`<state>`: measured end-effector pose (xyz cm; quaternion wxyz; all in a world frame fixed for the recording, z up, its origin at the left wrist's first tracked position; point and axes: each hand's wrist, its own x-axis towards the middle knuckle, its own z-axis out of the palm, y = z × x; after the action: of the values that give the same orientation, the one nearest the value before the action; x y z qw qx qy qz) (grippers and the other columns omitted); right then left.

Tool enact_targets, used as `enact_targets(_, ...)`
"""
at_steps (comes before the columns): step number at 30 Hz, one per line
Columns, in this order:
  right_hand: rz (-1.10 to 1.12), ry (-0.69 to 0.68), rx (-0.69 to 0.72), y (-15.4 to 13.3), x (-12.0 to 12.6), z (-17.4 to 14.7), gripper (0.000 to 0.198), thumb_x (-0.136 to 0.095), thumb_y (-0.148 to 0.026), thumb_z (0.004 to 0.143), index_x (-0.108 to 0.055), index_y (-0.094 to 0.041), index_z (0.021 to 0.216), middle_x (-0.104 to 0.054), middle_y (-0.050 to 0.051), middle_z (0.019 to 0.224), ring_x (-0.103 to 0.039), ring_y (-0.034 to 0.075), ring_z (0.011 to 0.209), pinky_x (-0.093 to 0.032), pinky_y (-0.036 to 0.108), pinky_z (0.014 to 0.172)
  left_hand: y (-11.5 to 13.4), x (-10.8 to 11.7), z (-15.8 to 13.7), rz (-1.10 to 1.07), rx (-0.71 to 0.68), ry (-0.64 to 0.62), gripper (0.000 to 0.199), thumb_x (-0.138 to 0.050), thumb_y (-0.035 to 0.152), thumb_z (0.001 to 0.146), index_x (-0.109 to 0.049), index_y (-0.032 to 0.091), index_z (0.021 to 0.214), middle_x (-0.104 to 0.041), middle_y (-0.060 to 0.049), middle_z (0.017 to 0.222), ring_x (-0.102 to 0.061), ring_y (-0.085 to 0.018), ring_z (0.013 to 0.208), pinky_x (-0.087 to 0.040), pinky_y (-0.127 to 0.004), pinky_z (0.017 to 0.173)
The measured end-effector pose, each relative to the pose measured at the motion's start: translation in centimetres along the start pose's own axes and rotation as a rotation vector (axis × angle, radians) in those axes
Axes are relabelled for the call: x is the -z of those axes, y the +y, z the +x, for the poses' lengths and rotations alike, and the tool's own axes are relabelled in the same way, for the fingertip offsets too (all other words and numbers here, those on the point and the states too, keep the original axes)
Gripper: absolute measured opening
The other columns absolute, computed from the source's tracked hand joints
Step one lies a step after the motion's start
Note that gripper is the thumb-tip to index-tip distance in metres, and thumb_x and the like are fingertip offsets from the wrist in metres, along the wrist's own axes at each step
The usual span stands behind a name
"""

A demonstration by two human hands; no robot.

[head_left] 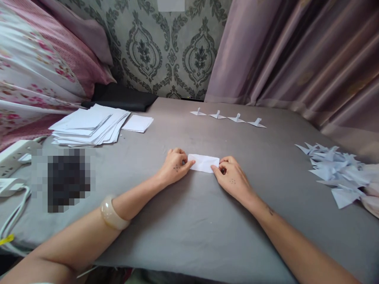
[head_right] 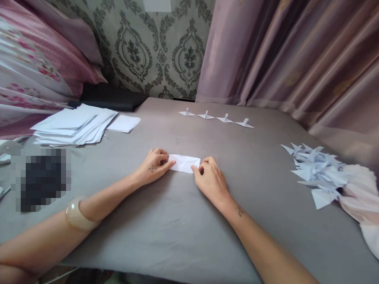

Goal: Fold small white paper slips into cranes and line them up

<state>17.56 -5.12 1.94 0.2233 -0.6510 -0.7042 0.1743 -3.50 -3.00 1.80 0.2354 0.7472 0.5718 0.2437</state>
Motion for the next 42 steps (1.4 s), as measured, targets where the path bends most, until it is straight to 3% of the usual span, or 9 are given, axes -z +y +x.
enact_targets(12, -0.038, -0.016, -0.099, -0.3, -0.1, -0.1, 0.030, -0.056, -0.044, 0.081, -0.058, -0.020, 0.063, -0.057, 0.002, 0.102, -0.056, 0.014, 0.067, -0.040, 0.031, 0.062, -1.0, -0.7, -0.2, 0.063, -0.009, 0.067, 0.029, -0.067, 0.038, 0.079, -0.058, 0.015, 0.063, -0.055, -0.008, 0.095, -0.046, -0.023, 0.092, -0.042, -0.037, 0.083)
enact_targets(21, -0.009, -0.026, -0.043, 0.8, 0.0, -0.1, 0.025, -0.059, -0.045, 0.080, -0.055, -0.021, 0.071, -0.056, 0.002, 0.097, -0.055, 0.013, 0.067, -0.041, 0.029, 0.060, -1.1, -0.1, -0.4, 0.053, -0.006, 0.007, 0.027, -0.066, 0.039, 0.080, -0.059, 0.015, 0.068, -0.054, -0.009, 0.100, -0.045, -0.023, 0.094, -0.042, -0.037, 0.081)
enact_targets(27, 0.059, -0.005, 0.034, 1.5, 0.2, -0.2, 0.018, -0.060, -0.037, 0.082, -0.055, -0.021, 0.077, -0.056, 0.002, 0.091, -0.054, 0.012, 0.064, -0.044, 0.029, 0.064, -1.1, 0.5, -0.8, 0.092, -0.030, 0.005, 0.018, -0.063, 0.032, 0.082, -0.056, 0.017, 0.087, -0.052, -0.008, 0.098, -0.044, -0.023, 0.093, -0.042, -0.037, 0.081)
enact_targets(31, 0.040, -0.035, 0.174, 1.0, 0.3, -0.5, 0.008, -0.053, -0.024, 0.088, -0.061, -0.023, 0.088, -0.060, 0.003, 0.098, -0.058, 0.016, 0.080, -0.046, 0.028, 0.069, -0.5, 0.8, -0.9, 0.200, -0.331, -0.077, 0.021, -0.046, 0.015, 0.088, -0.055, 0.018, 0.107, -0.054, -0.010, 0.114, -0.044, -0.023, 0.100, -0.041, -0.039, 0.088)
enact_targets(34, -0.047, -0.089, 0.403, 0.6, 0.5, -0.9, 0.028, -0.043, -0.014, 0.092, -0.066, -0.027, 0.102, -0.063, 0.003, 0.107, -0.055, 0.018, 0.097, -0.046, 0.029, 0.075, 0.2, 0.8, -1.1, 0.244, -0.551, -0.225, 0.034, -0.036, 0.006, 0.088, -0.056, 0.017, 0.112, -0.056, -0.010, 0.117, -0.047, -0.022, 0.106, -0.042, -0.035, 0.089)
enact_targets(37, -0.175, -0.126, 0.542, 0.6, 1.0, -1.1, 0.036, -0.040, -0.012, 0.093, -0.065, -0.029, 0.112, -0.064, 0.003, 0.112, -0.054, 0.019, 0.098, -0.047, 0.032, 0.077, 0.8, 0.6, -1.2, 0.261, -0.527, -0.251, 0.032, -0.033, 0.016, 0.095, -0.060, 0.018, 0.113, -0.060, -0.009, 0.109, -0.053, -0.020, 0.100, -0.044, -0.030, 0.083)
enact_targets(42, -0.280, -0.166, 0.553, 1.2, 2.4, -1.4, 0.040, -0.038, -0.010, 0.091, -0.069, -0.030, 0.107, -0.065, 0.003, 0.115, -0.057, 0.020, 0.095, -0.046, 0.033, 0.073, 0.8, 0.2, -0.3, 0.246, -0.473, -0.183, 0.030, -0.043, 0.039, 0.094, -0.068, 0.026, 0.105, -0.061, -0.006, 0.103, -0.055, -0.019, 0.093, -0.044, -0.028, 0.077)
